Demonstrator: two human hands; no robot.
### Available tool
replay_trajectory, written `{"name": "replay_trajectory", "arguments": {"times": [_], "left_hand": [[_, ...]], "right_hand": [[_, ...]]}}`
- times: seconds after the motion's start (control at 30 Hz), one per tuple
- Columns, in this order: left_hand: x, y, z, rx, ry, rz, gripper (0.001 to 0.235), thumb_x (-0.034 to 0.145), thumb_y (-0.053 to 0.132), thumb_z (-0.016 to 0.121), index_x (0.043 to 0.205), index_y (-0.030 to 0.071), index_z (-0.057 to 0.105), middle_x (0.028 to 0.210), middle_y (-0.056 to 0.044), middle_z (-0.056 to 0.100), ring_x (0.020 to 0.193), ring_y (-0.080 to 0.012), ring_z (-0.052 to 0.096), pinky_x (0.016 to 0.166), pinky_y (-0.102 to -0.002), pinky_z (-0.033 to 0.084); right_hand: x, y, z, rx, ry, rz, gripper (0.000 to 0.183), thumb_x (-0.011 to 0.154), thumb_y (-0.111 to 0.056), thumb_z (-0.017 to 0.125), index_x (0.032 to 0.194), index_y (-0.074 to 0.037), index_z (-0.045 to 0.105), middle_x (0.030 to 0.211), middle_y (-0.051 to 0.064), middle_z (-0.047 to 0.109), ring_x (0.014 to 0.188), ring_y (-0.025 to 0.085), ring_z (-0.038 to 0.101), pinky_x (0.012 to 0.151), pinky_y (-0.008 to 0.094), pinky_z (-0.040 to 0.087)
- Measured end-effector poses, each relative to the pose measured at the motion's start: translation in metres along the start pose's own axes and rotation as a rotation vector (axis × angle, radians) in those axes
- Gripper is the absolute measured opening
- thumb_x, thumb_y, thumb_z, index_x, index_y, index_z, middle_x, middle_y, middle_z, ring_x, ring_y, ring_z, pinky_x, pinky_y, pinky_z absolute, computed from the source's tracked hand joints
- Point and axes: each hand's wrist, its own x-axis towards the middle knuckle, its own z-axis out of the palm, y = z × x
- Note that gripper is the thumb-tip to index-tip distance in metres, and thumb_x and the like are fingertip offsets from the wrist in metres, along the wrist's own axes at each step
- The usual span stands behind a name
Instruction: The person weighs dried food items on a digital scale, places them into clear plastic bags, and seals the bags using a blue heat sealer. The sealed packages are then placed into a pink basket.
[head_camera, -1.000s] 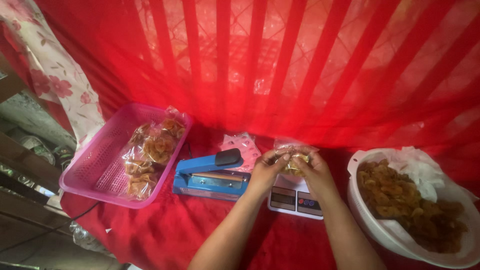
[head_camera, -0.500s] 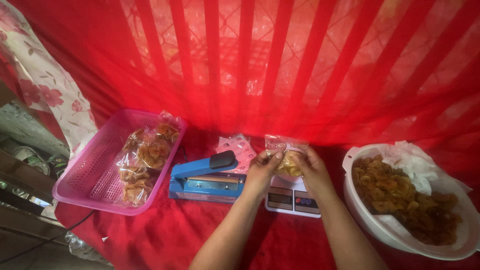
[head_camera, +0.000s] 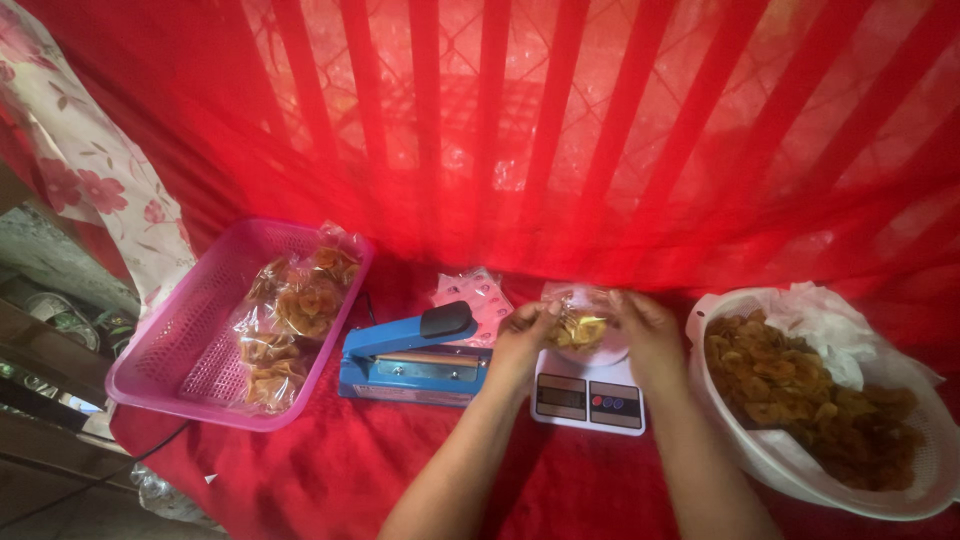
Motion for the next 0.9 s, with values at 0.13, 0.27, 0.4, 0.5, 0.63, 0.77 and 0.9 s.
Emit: {"name": "replay_trajectory", "arguments": {"times": [0.13,0.27,0.4,0.5,0.63,0.77,0.9], "left_hand": [[0.0,-0.007,0.0,0.049,0.041,0.003,0.025,0.098,0.022,0.071,0.108,-0.002,0.072,0.097,-0.009,0.073,0.088,-0.0164,0.068,0.082,-0.029,0.053],[-0.017,0.006,0.002,0.111,0.154,0.075,0.05,0.095,0.014,0.071,0.139,0.001,0.05,0.137,-0.009,0.057,0.126,-0.0145,0.058,0.106,-0.028,0.047],[-0.069,0.035,-0.005,-0.082,0.169,0.029,0.059,0.093,0.011,0.067,0.148,0.0,0.046,0.143,-0.021,0.053,0.128,-0.0264,0.055,0.106,-0.036,0.048],[-0.112,0.06,-0.019,-0.246,0.116,-0.052,0.055,0.092,0.007,0.063,0.144,-0.001,0.048,0.144,-0.019,0.056,0.131,-0.0297,0.057,0.112,-0.04,0.047],[-0.143,0.083,-0.041,-0.325,0.237,-0.013,0.051,0.093,0.008,0.058,0.143,0.001,0.049,0.143,-0.016,0.058,0.128,-0.0298,0.061,0.109,-0.041,0.048],[-0.154,0.087,-0.069,-0.275,0.361,0.086,0.047,0.097,0.007,0.053,0.144,0.003,0.046,0.139,-0.019,0.057,0.123,-0.0278,0.062,0.106,-0.04,0.049],[-0.151,0.078,-0.091,-0.144,0.42,0.14,0.043,0.101,0.009,0.051,0.144,0.001,0.049,0.134,-0.018,0.058,0.118,-0.0264,0.064,0.103,-0.039,0.053]], "right_hand": [[-0.002,-0.009,-0.009,0.033,-0.041,-0.067,0.028,0.102,-0.027,0.061,0.111,-0.005,0.076,0.1,0.012,0.078,0.09,0.02,0.073,0.083,0.035,0.06],[0.005,-0.007,-0.009,0.041,-0.111,-0.166,0.029,0.101,-0.024,0.061,0.114,-0.002,0.075,0.101,0.011,0.079,0.085,0.019,0.075,0.077,0.032,0.062],[0.015,0.003,0.018,-0.274,-0.194,-0.327,0.026,0.1,-0.017,0.063,0.117,-0.001,0.075,0.097,0.011,0.079,0.081,0.019,0.075,0.072,0.03,0.061],[0.01,0.017,0.066,-0.056,-0.366,-0.291,0.025,0.099,-0.011,0.062,0.119,-0.001,0.074,0.101,0.009,0.077,0.084,0.014,0.075,0.069,0.03,0.059],[-0.014,0.024,0.123,-0.237,-0.603,-0.607,0.02,0.099,-0.009,0.065,0.117,-0.004,0.072,0.104,0.008,0.077,0.095,0.014,0.073,0.082,0.031,0.059],[-0.033,0.026,0.136,-0.415,-0.817,-0.947,0.036,0.093,-0.003,0.064,0.127,-0.006,0.072,0.127,0.012,0.072,0.117,0.024,0.069,0.096,0.036,0.055],[-0.027,0.035,0.136,-0.347,-0.897,-1.127,0.031,0.092,-0.001,0.067,0.122,-0.007,0.073,0.138,0.01,0.069,0.128,0.028,0.066,0.108,0.038,0.052]]}}
